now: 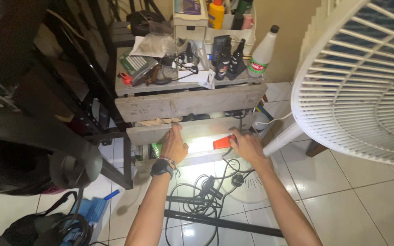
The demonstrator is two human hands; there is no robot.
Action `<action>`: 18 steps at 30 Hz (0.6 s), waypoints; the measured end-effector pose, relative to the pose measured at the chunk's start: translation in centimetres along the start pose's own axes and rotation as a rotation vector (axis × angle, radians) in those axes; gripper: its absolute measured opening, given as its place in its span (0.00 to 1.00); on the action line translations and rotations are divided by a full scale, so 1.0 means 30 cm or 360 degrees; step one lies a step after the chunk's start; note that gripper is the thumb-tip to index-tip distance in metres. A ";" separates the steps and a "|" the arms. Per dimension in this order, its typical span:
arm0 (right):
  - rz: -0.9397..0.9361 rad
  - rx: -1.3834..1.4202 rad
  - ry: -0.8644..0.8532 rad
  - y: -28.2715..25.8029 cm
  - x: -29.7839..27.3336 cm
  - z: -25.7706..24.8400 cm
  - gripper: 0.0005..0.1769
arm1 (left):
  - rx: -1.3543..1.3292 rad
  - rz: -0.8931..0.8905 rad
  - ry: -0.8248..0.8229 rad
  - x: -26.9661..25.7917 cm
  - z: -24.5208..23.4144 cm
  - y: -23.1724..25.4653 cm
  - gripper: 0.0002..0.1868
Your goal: The person takes a handheld vacuum and several black tubes out of a plastic bag, then sorts through cords and electronic items near a small shelf.
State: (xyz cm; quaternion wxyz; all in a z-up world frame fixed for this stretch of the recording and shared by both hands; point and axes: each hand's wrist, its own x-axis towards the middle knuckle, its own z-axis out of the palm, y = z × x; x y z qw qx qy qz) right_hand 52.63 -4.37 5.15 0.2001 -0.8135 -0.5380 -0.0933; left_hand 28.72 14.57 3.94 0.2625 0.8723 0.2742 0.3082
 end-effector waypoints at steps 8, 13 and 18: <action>0.0644 0.0209 0.0339 0.226 0.056 0.153 0.16 | 0.0053 -0.0101 -0.0068 0.019 -0.004 0.010 0.31; 0.0670 0.0133 0.0482 0.317 0.150 0.223 0.18 | 0.0054 -0.0072 -0.0077 0.017 -0.001 -0.009 0.34; 0.0843 -0.0093 0.0269 0.207 0.168 0.112 0.36 | 0.0052 -0.0102 -0.0100 0.050 0.003 -0.017 0.34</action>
